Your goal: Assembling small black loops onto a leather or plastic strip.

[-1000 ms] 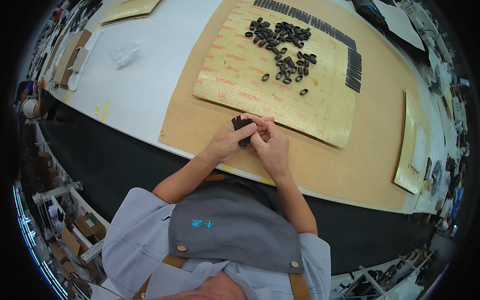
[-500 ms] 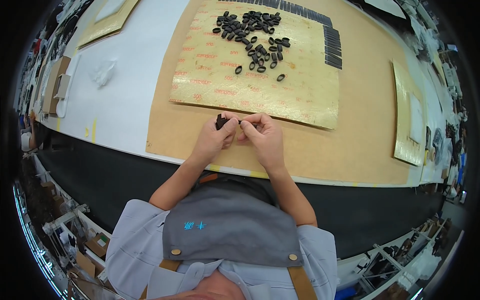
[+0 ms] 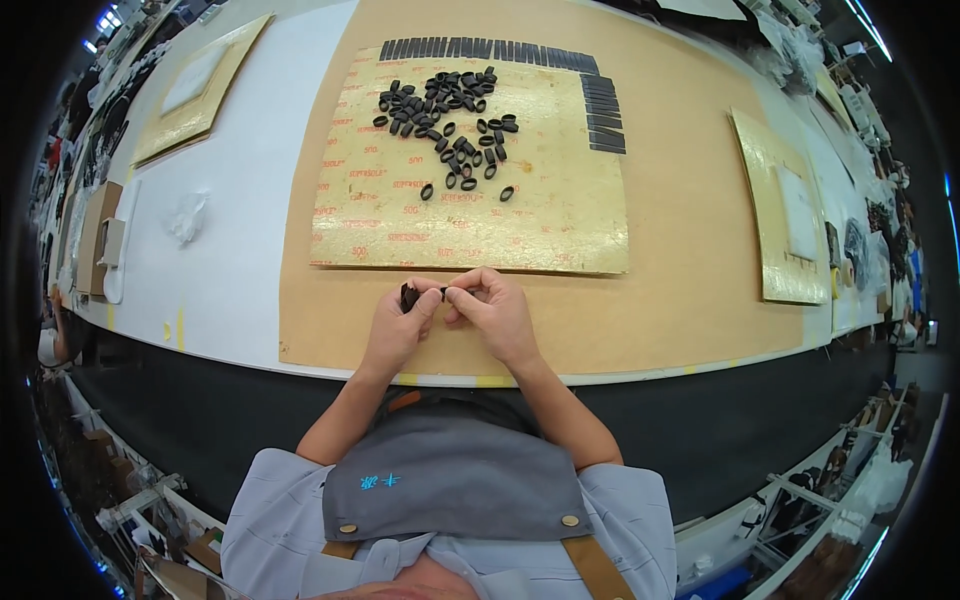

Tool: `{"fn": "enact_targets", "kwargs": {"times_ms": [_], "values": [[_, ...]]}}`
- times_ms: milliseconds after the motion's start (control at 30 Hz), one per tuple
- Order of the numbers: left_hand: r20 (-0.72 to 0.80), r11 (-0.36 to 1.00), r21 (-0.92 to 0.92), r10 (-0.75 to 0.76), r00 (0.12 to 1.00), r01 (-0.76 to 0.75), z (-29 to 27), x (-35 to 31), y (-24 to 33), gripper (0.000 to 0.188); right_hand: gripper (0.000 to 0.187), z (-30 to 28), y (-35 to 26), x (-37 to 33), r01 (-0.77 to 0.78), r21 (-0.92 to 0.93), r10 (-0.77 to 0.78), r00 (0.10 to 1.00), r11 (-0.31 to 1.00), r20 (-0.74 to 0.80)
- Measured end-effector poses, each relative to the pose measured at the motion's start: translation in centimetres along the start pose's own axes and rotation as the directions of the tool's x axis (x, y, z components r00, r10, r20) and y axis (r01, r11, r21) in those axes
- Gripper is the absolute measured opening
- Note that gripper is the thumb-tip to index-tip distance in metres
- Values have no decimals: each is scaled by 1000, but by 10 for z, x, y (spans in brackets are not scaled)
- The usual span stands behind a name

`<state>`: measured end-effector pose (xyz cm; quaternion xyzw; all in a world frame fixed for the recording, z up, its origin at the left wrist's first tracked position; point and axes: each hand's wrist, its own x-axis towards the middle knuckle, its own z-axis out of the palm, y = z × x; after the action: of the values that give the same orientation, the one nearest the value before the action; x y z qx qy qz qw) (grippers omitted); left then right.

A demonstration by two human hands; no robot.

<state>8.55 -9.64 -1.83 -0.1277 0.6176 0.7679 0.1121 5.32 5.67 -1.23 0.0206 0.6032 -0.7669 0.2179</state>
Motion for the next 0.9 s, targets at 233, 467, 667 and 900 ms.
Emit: {"fn": "enact_targets", "kwargs": {"times_ms": [233, 467, 667, 900], "values": [[43, 1000, 6, 17, 999, -17, -1, 1, 7, 16, 11, -11, -7, -1, -78, 62, 69, 989, 995, 134], [305, 963, -100, -208, 930, 249, -19, 10, 15, 16, 9, -19, -8, 3, -163, 77, 149, 977, 984, 155], [326, 974, 58, -225, 918, 219, -22, 9, 16, 14, 10, -20, -8, 0, -195, 40, 185, 967, 980, 172], [326, 972, 118, -230, 917, 202, -20, 10, 18, 16, 10, -21, -10, -1, -221, -16, 220, 953, 975, 207]]}}
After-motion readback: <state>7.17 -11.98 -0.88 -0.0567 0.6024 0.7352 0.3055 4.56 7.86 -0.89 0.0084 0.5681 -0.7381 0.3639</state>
